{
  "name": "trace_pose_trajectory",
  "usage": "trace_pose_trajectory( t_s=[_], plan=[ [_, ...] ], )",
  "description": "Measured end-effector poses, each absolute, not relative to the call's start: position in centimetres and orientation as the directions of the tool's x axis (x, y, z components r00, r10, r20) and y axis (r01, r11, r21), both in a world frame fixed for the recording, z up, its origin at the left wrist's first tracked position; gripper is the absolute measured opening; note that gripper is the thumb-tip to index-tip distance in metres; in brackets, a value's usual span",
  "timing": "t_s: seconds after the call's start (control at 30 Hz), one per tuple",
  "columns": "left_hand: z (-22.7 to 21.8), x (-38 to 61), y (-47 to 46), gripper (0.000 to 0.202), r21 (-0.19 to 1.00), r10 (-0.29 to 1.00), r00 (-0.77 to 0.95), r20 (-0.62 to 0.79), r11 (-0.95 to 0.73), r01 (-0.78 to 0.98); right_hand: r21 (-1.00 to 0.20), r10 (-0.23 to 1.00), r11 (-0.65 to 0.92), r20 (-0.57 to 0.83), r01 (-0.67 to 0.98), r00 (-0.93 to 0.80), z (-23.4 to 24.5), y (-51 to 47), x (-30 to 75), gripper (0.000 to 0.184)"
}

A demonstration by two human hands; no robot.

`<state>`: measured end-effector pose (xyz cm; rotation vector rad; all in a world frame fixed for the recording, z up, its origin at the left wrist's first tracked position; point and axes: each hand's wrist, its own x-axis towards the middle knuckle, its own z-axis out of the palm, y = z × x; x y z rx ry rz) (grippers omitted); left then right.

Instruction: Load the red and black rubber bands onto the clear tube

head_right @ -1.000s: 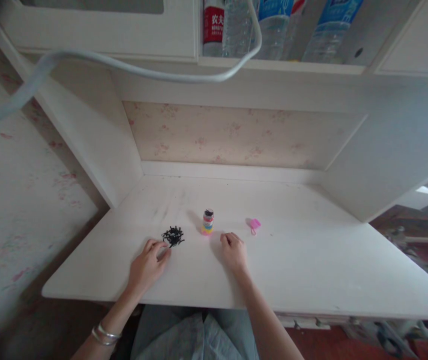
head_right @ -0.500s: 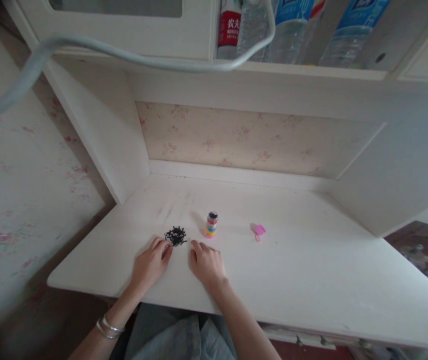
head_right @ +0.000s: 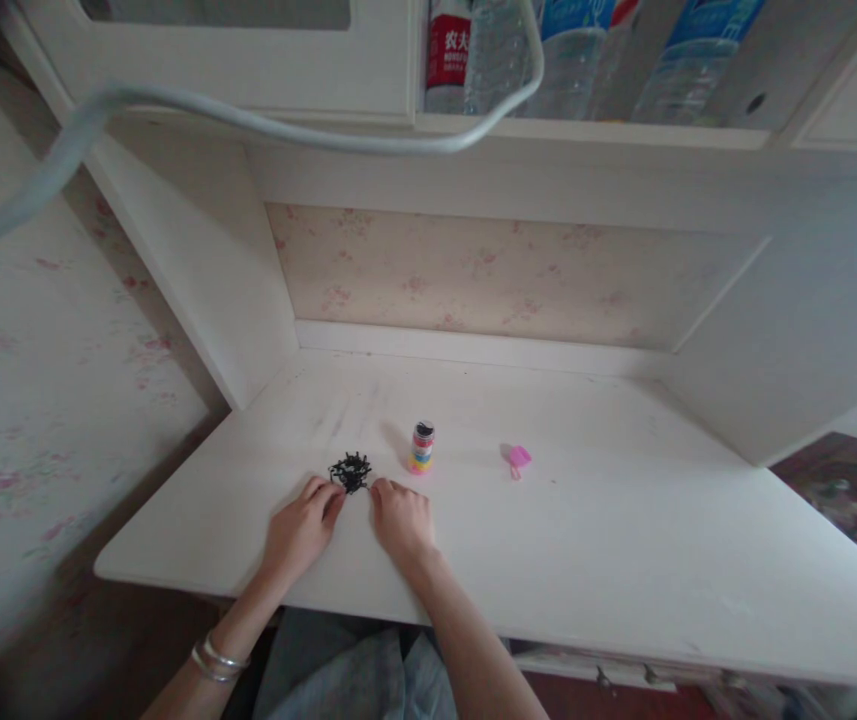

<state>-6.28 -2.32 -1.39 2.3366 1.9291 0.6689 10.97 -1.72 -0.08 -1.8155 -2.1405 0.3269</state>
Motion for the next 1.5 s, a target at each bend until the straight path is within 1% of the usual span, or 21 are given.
trace_pose_trajectory(
  t_s=[0.1, 0.17, 0.2, 0.27, 0.37, 0.43, 0.53, 0.6, 0.73, 0.83, 0.97, 1.27, 1.37, 1.5],
  plan=[
    [-1.6, -6.4, -2.3, 0.023, 0.295, 0.939, 0.122, 0.322, -0.222, 0.929, -0.381, 0.986, 0.165, 0.093, 0.910, -0.140, -0.3, -1.6, 11.1, 0.026],
    [-1.7, -6.5, -2.3, 0.022, 0.307, 0.933, 0.109, 0.342, -0.221, 0.926, -0.411, 0.984, 0.172, 0.116, 0.895, -0.136, -0.5, -1.7, 11.1, 0.026],
    [-1.7, -6.5, -2.3, 0.022, 0.318, 0.931, 0.103, 0.351, -0.222, 0.922, -0.441, 0.982, 0.178, 0.136, 0.880, -0.130, -0.7, -1.8, 11.1, 0.026],
    [-1.7, -6.7, -2.3, 0.022, 0.344, 0.929, 0.092, 0.359, -0.223, 0.912, -0.540, 0.977, 0.184, 0.194, 0.822, -0.091, -0.8, -2.2, 11.3, 0.028],
    [-1.7, -6.9, -2.2, 0.024, 0.378, 0.936, 0.077, 0.343, -0.213, 0.901, -0.697, 0.962, 0.181, 0.273, 0.694, 0.023, -0.4, -2.8, 12.2, 0.033],
    [-1.7, -6.9, -2.2, 0.025, 0.396, 0.943, 0.069, 0.326, -0.203, 0.896, -0.742, 0.945, 0.174, 0.311, 0.647, 0.102, 0.7, -2.8, 13.4, 0.035],
    [-1.7, -6.9, -2.0, 0.025, 0.407, 0.950, 0.054, 0.309, -0.183, 0.895, -0.733, 0.901, 0.154, 0.379, 0.663, 0.210, 3.0, -1.7, 15.8, 0.038],
    [-1.8, -6.9, -1.9, 0.024, 0.405, 0.950, 0.043, 0.309, -0.172, 0.898, -0.686, 0.884, 0.142, 0.413, 0.713, 0.221, 4.5, -0.6, 17.2, 0.037],
    [-1.9, -6.9, -1.9, 0.024, 0.404, 0.945, 0.050, 0.324, -0.186, 0.895, -0.557, 0.906, 0.151, 0.408, 0.817, 0.111, 6.5, 1.0, 18.6, 0.033],
    [-1.9, -6.9, -1.9, 0.023, 0.396, 0.942, 0.059, 0.331, -0.196, 0.897, -0.511, 0.918, 0.164, 0.392, 0.844, 0.059, 7.0, 1.5, 18.5, 0.031],
    [-1.8, -6.9, -1.9, 0.022, 0.391, 0.944, 0.057, 0.325, -0.189, 0.901, -0.494, 0.924, 0.148, 0.377, 0.857, 0.058, 7.5, 1.9, 18.3, 0.029],
    [-1.6, -6.8, -2.0, 0.022, 0.418, 0.943, 0.052, 0.330, -0.195, 0.887, -0.468, 0.935, 0.115, 0.348, 0.876, 0.063, 8.0, 2.7, 18.3, 0.022],
    [-1.6, -6.8, -2.0, 0.022, 0.424, 0.944, 0.046, 0.328, -0.190, 0.886, -0.494, 0.921, 0.110, 0.378, 0.862, 0.099, 8.0, 2.6, 18.4, 0.022],
    [-1.6, -6.8, -2.0, 0.022, 0.420, 0.947, 0.042, 0.319, -0.181, 0.889, -0.529, 0.884, 0.157, 0.451, 0.834, 0.120, 7.9, 2.4, 18.5, 0.023]
  ],
)
